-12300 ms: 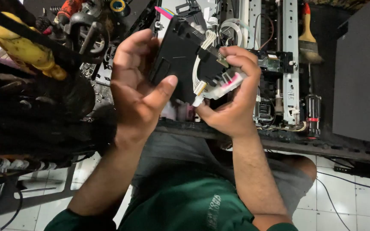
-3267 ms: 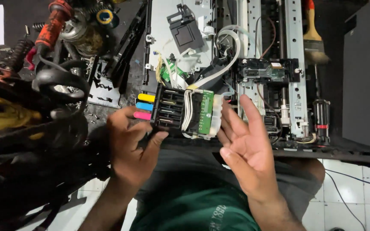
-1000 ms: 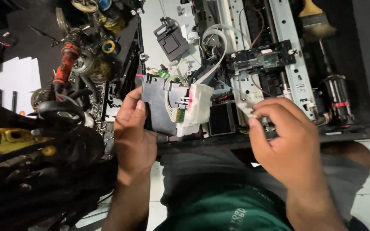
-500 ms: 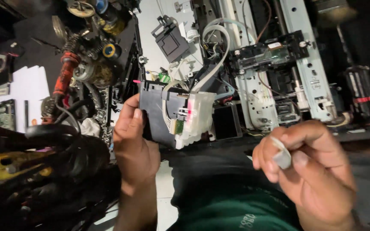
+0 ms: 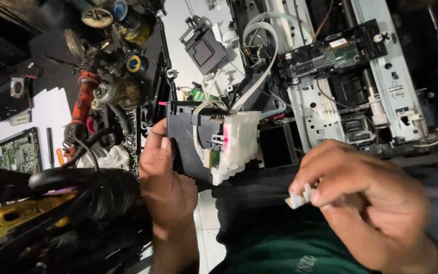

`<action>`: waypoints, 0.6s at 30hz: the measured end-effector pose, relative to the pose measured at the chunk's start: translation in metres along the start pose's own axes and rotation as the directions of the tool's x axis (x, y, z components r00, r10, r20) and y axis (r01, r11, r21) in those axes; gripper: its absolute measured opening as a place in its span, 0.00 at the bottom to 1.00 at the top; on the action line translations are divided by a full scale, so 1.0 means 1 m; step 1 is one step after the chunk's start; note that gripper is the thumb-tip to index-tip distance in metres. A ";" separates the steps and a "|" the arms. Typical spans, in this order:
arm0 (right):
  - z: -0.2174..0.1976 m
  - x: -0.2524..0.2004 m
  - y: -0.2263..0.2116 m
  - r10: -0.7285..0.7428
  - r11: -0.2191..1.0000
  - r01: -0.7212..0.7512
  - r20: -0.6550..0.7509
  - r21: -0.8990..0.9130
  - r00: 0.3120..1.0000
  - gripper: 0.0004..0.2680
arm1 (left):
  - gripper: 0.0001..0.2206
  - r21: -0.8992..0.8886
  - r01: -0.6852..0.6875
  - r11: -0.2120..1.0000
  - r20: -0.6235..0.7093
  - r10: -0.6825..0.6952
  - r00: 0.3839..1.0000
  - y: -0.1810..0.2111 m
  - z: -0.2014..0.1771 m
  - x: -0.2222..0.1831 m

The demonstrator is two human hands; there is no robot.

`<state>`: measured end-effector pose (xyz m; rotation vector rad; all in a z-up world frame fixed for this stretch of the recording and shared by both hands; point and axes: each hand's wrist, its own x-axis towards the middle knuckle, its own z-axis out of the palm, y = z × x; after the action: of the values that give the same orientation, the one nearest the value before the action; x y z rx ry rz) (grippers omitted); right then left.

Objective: Disassembling and cleaning the internal components of a printer using a brush

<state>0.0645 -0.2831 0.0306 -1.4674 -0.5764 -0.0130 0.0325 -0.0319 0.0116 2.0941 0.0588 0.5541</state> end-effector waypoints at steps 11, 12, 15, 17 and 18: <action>0.028 -0.004 0.024 0.067 0.993 -0.077 0.114 0.091 0.991 0.07 | 0.16 -0.746 0.289 0.600 0.021 -0.412 0.911 0.001 0.005 0.006; 0.029 -0.006 0.028 0.045 0.998 -0.050 0.092 0.043 0.995 0.09 | 0.16 -0.740 0.285 0.610 0.035 -0.387 0.921 0.001 0.005 0.007; 0.031 -0.011 0.043 0.009 1.000 -0.007 0.097 -0.023 0.995 0.11 | 0.16 -0.776 0.240 0.583 0.000 -0.381 0.925 -0.002 0.008 0.007; 0.031 -0.010 0.042 -0.011 1.000 0.013 0.096 -0.026 0.995 0.10 | 0.16 -0.770 0.244 0.589 0.008 -0.374 0.927 -0.003 0.007 0.007; 0.031 -0.011 0.042 -0.031 0.999 0.034 0.098 -0.028 0.995 0.09 | 0.16 -0.764 0.247 0.597 0.012 -0.369 0.929 -0.003 0.007 0.006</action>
<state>0.0591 -0.2520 -0.0128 -1.4938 -0.6818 0.0252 0.0412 -0.0339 0.0080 1.1662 0.2352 0.4135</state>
